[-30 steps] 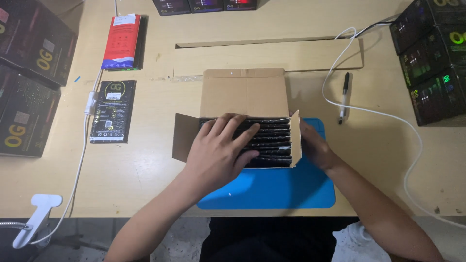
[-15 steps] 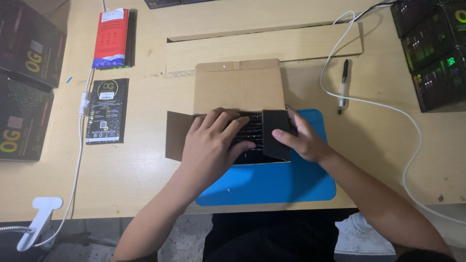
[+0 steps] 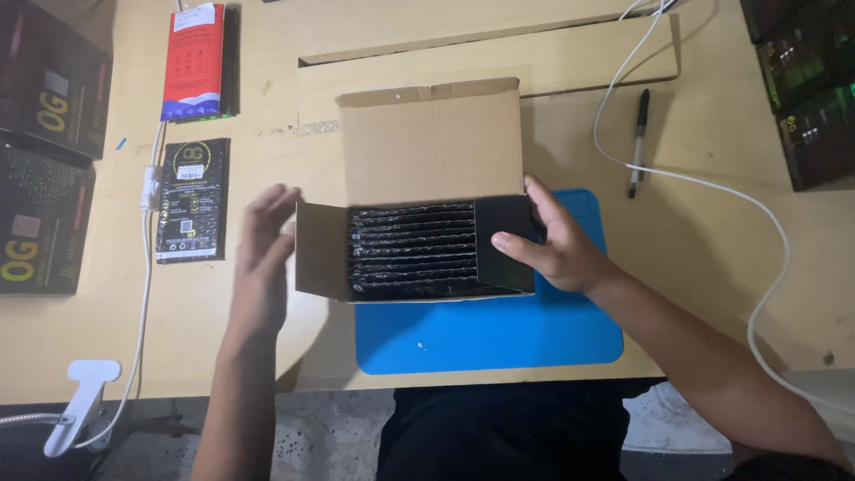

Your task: Inspecting and packaging smartphone replacement screens into individual boxes and then into a larger shipping container.

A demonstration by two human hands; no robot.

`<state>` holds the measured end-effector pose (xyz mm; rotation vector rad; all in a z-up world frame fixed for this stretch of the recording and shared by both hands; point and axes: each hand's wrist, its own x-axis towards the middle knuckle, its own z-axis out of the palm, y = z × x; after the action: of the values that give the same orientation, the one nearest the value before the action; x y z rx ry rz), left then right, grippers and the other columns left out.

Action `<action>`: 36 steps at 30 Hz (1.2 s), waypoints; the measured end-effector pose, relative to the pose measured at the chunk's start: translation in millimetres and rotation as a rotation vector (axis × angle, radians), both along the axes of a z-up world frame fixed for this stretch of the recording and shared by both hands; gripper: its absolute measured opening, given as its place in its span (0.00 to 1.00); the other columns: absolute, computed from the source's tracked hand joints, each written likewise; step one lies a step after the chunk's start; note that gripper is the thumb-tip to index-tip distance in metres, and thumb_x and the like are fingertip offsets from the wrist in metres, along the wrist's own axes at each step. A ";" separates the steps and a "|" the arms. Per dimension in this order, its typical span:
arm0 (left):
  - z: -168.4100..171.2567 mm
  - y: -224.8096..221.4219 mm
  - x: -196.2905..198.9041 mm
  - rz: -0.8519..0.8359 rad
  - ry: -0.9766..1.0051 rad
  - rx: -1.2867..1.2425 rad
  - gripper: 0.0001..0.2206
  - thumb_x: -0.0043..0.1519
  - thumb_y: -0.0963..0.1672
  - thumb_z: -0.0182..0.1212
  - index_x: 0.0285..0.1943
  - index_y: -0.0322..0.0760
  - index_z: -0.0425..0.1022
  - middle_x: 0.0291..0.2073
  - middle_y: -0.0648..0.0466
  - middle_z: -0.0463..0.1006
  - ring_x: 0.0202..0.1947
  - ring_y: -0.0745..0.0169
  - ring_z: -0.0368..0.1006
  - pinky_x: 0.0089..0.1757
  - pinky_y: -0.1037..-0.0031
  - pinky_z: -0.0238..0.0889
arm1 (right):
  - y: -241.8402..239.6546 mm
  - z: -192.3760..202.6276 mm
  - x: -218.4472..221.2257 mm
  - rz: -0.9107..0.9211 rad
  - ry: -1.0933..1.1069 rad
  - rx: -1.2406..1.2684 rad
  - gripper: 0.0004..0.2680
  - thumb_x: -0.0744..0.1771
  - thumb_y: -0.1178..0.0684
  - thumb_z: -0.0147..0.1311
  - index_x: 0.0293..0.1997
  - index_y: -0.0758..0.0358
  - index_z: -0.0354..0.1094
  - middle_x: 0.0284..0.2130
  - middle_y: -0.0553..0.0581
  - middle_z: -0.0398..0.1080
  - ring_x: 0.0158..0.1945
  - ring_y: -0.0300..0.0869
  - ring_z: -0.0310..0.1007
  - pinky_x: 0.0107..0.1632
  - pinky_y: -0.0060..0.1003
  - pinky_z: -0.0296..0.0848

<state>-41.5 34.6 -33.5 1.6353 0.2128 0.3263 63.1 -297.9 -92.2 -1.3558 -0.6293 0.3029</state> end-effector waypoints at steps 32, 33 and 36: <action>11.4 -28.2 -7.5 -0.277 -0.818 1.082 0.13 0.53 0.45 0.77 0.44 0.35 0.85 0.43 0.46 0.86 0.49 0.42 0.82 0.49 0.58 0.75 | -2.8 43.0 -19.3 -0.209 -1.069 -0.159 0.04 0.64 0.49 0.63 0.37 0.54 0.80 0.40 0.56 0.81 0.48 0.57 0.81 0.56 0.57 0.78; 14.5 -30.0 -9.3 -0.274 -0.796 1.137 0.12 0.52 0.44 0.77 0.42 0.36 0.86 0.42 0.46 0.86 0.49 0.43 0.82 0.49 0.58 0.76 | -3.2 47.5 -19.7 -0.187 -1.130 -0.195 0.03 0.64 0.52 0.64 0.37 0.53 0.80 0.40 0.55 0.81 0.48 0.56 0.82 0.54 0.58 0.79; 15.4 -32.1 -12.8 -0.271 -0.746 1.199 0.10 0.53 0.44 0.76 0.41 0.36 0.86 0.43 0.48 0.86 0.50 0.44 0.81 0.49 0.57 0.76 | -0.9 70.3 -24.6 -0.154 -1.081 -0.234 0.02 0.65 0.53 0.63 0.35 0.57 0.80 0.40 0.56 0.82 0.48 0.56 0.82 0.54 0.57 0.79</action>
<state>-54.3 2.5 -18.0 2.5056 -0.9355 0.9325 38.5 -298.8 -21.9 -1.7437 -1.3922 -0.5539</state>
